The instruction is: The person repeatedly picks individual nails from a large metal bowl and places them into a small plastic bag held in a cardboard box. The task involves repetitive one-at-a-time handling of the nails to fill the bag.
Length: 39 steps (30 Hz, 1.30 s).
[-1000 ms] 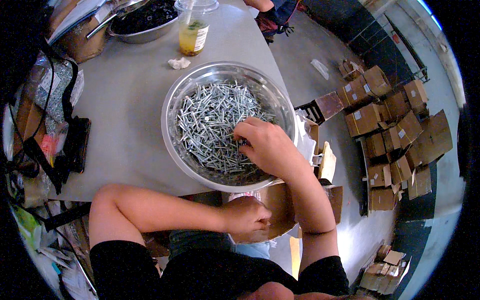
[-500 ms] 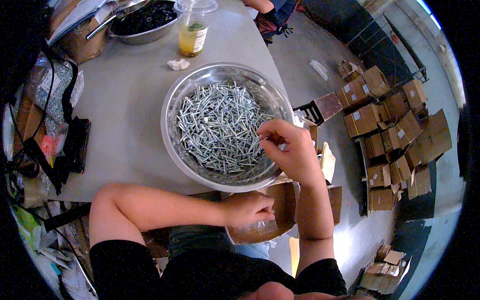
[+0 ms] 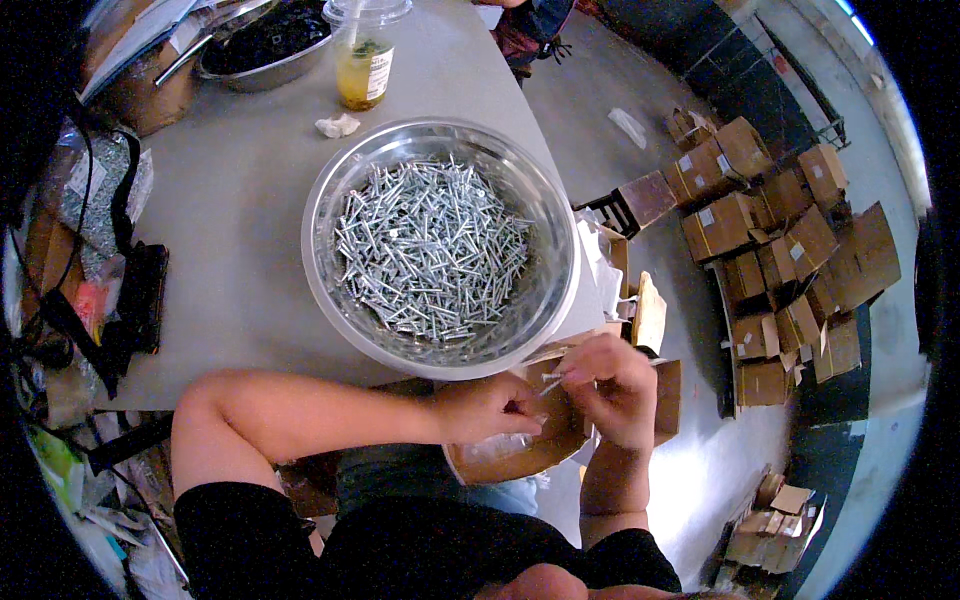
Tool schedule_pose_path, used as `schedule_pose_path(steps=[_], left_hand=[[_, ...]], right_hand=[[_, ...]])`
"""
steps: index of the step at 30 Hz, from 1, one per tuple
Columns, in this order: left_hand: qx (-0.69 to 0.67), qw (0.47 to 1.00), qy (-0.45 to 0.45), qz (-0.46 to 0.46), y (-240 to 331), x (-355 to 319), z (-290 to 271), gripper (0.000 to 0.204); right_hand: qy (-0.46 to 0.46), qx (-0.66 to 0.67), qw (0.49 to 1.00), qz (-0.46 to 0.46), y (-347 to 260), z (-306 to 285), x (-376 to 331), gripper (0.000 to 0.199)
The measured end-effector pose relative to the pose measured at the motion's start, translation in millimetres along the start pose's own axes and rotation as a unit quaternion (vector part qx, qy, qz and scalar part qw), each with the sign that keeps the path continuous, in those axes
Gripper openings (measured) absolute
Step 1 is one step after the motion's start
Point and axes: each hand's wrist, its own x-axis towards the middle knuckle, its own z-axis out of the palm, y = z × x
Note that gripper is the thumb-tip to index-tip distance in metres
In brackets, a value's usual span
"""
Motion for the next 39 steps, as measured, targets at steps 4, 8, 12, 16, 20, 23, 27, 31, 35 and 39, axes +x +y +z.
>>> schedule_pose_path(steps=[4, 8, 12, 16, 20, 23, 27, 31, 35, 39], left_hand=[[-0.094, 0.994, 0.052, 0.019, -7, 2, 9, 0.023], [0.001, 0.981, 0.118, 0.155, -16, 6, 10, 0.022], [-0.051, 0.991, 0.043, 0.118, -5, 5, 2, 0.023], [-0.114, 0.992, -0.047, -0.015, 4, 3, -4, 0.027], [-0.118, 0.993, -0.009, 0.013, -4, 4, 8, 0.036], [-0.092, 0.990, -0.090, -0.063, -4, 3, 5, 0.033], [-0.070, 0.993, -0.087, -0.039, -1, 3, 2, 0.034], [-0.074, 0.996, -0.036, 0.038, -13, 1, 9, 0.041], [-0.121, 0.991, -0.044, 0.048, 4, 1, 3, 0.043], [-0.022, 0.998, -0.031, 0.051, -7, -2, 8, 0.047]], right_hand=[[0.043, -0.033, 0.998, 0.028, 3, 5, -30, 0.018], [0.072, -0.076, 0.995, 0.005, 5, 9, -47, 0.018], [0.079, -0.073, 0.994, -0.013, 1, 14, -52, 0.017], [0.064, -0.104, 0.992, -0.022, 3, 17, -56, 0.016], [0.052, -0.097, 0.994, -0.004, 7, 19, -63, 0.014], [0.021, -0.081, 0.996, -0.015, 7, 18, -64, 0.015], [-0.013, -0.042, 0.999, -0.011, 4, 24, -61, 0.017], [-0.021, -0.082, 0.996, -0.040, -6, 31, -49, 0.020], [-0.038, -0.142, 0.988, -0.044, -14, 28, -40, 0.024], [-0.058, -0.197, 0.978, -0.043, -16, 27, -36, 0.024]])
